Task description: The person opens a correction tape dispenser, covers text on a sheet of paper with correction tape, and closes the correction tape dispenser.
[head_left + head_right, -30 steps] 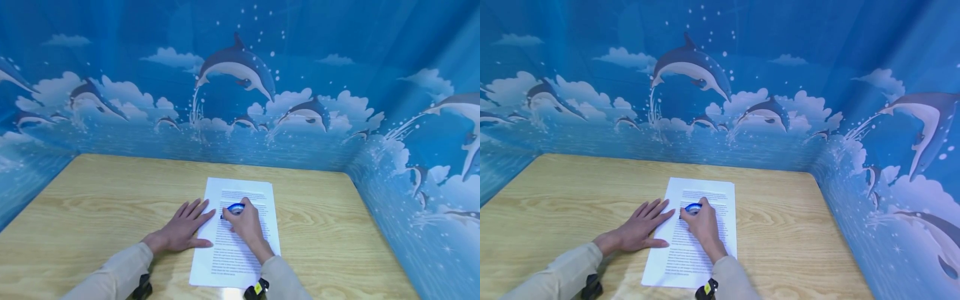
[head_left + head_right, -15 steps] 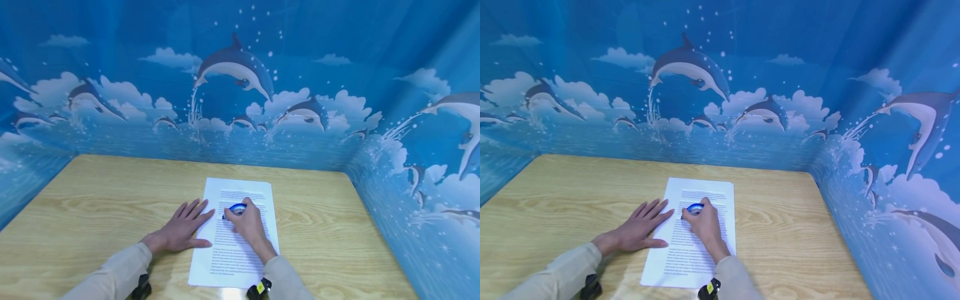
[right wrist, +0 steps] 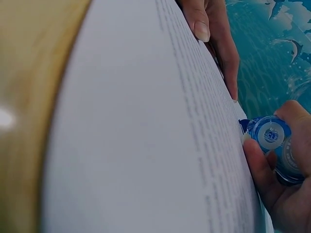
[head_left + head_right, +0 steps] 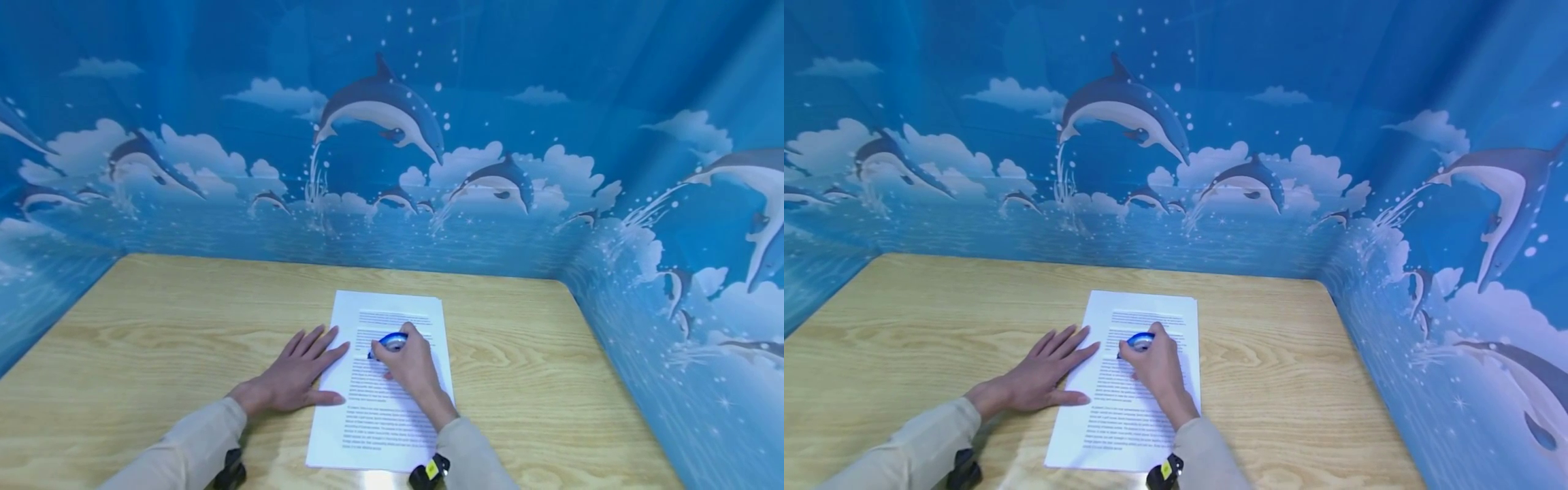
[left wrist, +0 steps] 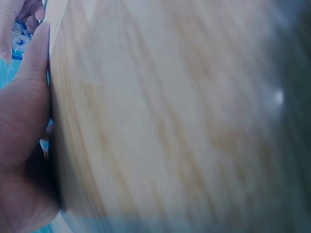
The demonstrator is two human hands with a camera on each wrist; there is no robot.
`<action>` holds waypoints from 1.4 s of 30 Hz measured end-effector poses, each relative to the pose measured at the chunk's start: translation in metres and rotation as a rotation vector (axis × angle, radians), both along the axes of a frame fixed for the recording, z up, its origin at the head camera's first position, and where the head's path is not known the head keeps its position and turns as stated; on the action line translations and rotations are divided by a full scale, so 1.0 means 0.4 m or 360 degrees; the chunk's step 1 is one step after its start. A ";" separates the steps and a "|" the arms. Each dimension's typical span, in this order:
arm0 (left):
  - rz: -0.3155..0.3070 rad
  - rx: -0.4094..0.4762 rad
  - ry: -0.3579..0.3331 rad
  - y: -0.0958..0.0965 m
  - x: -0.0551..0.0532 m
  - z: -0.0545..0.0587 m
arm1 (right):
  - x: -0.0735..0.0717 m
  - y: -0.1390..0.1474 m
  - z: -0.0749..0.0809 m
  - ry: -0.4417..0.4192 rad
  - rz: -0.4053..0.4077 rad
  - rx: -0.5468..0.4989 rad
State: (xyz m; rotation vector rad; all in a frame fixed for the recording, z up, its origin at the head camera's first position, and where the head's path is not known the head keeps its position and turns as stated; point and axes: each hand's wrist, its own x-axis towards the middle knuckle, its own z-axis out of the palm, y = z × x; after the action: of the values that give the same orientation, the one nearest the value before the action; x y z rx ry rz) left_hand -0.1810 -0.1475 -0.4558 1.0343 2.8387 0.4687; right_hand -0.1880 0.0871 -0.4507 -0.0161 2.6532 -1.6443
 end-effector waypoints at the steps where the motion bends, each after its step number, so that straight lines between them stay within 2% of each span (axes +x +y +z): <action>1: -0.0002 0.0011 0.0003 0.000 0.000 -0.001 | 0.000 0.002 0.000 -0.0002 0.0001 0.0002; 18: 0.0004 -0.0022 0.0006 0.001 -0.004 -0.001 | 0.000 0.028 0.007 -0.0020 0.0017 0.0017; 29: 0.0008 -0.0009 -0.0042 0.002 -0.004 0.000 | -0.001 0.049 0.005 -0.0015 0.0023 0.0029; 42: 0.0008 0.0001 -0.0012 0.002 -0.003 0.000 | 0.003 0.079 0.005 -0.0018 0.0002 0.0074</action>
State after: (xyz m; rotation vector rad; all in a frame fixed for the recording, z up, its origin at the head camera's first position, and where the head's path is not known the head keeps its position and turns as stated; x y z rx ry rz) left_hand -0.1821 -0.1466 -0.4558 1.0237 2.8357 0.4733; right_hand -0.1867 0.1187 -0.4487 -0.0080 2.6816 -1.5767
